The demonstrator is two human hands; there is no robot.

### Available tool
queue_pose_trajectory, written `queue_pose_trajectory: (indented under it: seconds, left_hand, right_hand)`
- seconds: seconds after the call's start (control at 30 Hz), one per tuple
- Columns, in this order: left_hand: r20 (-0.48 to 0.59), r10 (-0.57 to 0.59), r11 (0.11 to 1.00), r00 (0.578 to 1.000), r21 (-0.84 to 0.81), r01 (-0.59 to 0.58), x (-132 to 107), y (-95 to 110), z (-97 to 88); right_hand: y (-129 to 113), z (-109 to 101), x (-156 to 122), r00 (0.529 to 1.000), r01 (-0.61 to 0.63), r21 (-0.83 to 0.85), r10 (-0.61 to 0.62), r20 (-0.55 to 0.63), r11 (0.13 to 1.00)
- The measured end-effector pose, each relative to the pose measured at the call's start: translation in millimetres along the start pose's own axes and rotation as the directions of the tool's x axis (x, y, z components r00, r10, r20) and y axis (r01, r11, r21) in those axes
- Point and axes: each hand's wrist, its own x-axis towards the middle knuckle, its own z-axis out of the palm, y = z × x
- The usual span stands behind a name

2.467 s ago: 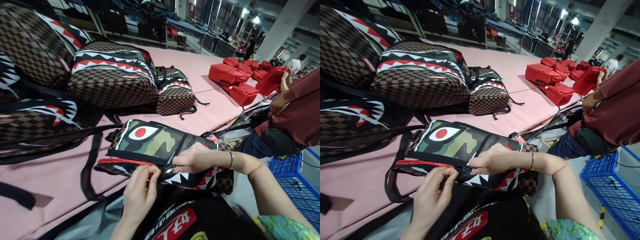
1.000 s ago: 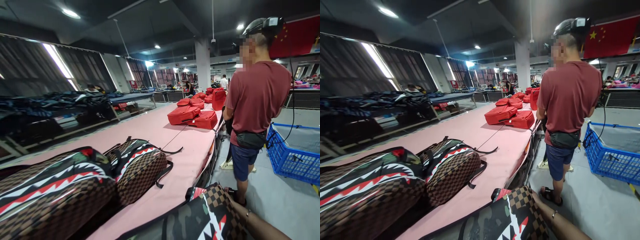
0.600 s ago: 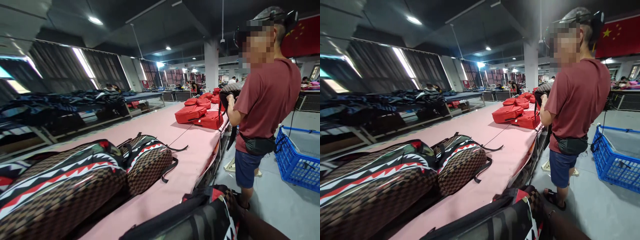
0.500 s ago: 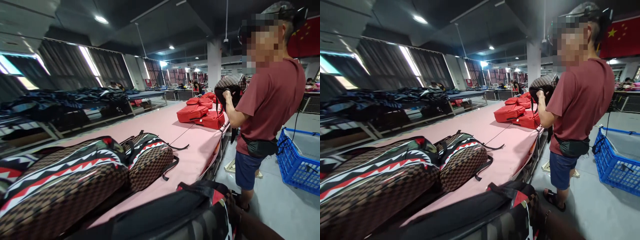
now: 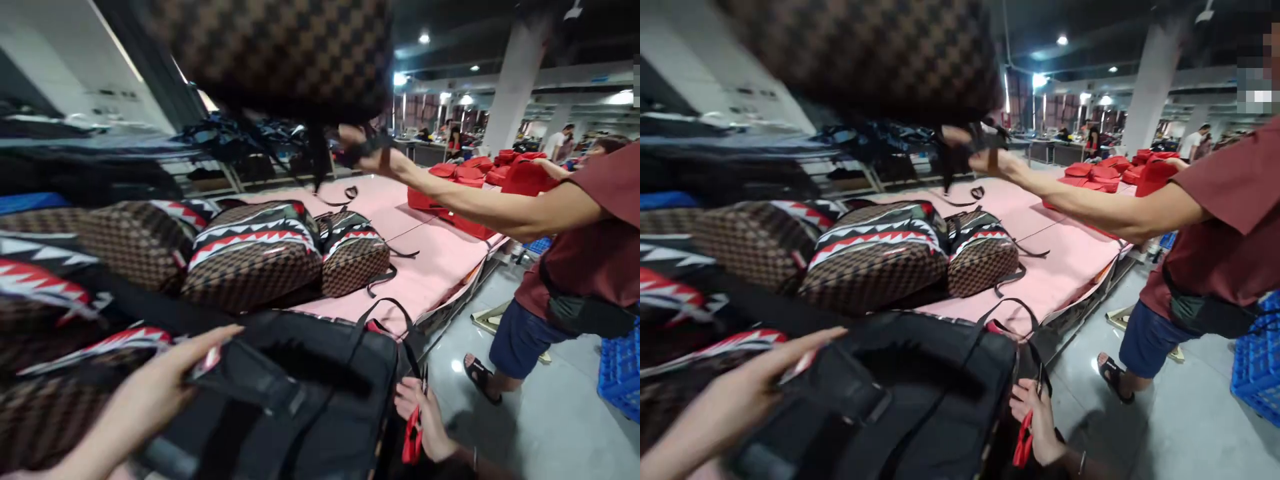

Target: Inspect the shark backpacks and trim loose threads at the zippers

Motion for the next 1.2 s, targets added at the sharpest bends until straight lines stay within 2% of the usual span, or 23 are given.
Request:
queue_pose_trajectory:
  seconds: [0.07,0.13,0.17,0.23,0.3,0.37,0.47,0.57,0.67,0.77,0.87,0.93,1.07,1.2]
  left_hand:
    - [0.179,0.044,0.994,0.983,0.092,-0.061,-39,-16,30.4]
    - [0.293,0.017,0.976,0.956,0.202,-0.079,-81,-18,58.9]
    - [0.315,-0.007,0.971,0.949,0.229,-0.069,-100,-13,70.6]
    - [0.283,-0.072,0.97,0.957,0.244,0.001,-129,1,88.0]
    - [0.172,-0.165,0.967,0.971,0.223,0.125,-145,17,97.4]
    - [0.077,-0.241,0.959,0.967,0.174,0.225,-154,30,100.3]
    - [0.004,-0.302,0.951,0.953,0.063,0.301,-163,46,95.0]
    - [-0.107,-0.397,0.917,0.911,-0.018,0.398,-174,67,83.2]
    - [-0.222,-0.483,0.875,0.847,-0.08,0.478,-185,94,74.7]
    - [-0.174,-0.581,0.813,0.795,-0.184,0.553,-193,120,76.0]
    - [-0.115,-0.638,0.765,0.761,-0.205,0.611,-195,135,83.4]
    - [-0.116,-0.634,0.772,0.764,-0.153,0.617,-192,139,87.8]
    - [-0.077,-0.576,0.817,0.814,-0.043,0.575,-183,142,92.3]
    - [-0.033,-0.558,0.83,0.829,-0.041,0.556,-181,146,92.7]
  right_hand:
    - [3,-10,-4,0.998,-0.056,0.024,0.056,0.006,0.998]
    - [-9,-17,-4,0.999,-0.018,0.0,0.018,-0.037,1.0]
    - [-18,-18,-3,0.999,-0.006,-0.023,0.005,-0.052,1.0]
    - [-32,-17,2,0.997,0.022,-0.072,-0.027,-0.066,0.997]
    - [-41,-11,7,0.998,0.066,-0.124,-0.068,-0.01,0.99]
    - [-45,-2,9,0.988,0.121,-0.183,-0.101,0.12,0.976]
    - [-53,16,6,0.934,0.251,-0.343,-0.133,0.332,0.905]
    - [-65,36,-1,0.841,0.455,-0.514,-0.159,0.518,0.727]
    - [-74,57,-9,0.76,0.571,-0.604,-0.081,0.645,0.556]
    - [-77,76,-14,0.689,0.63,-0.608,0.013,0.724,0.482]
    - [-72,88,-14,0.608,0.71,-0.56,0.029,0.793,0.426]
    - [-68,92,-12,0.56,0.767,-0.532,0.028,0.828,0.359]
    - [-63,86,-7,0.504,0.843,-0.506,0.061,0.862,0.183]
    - [-63,78,-3,0.417,0.9,-0.425,0.093,0.904,0.099]
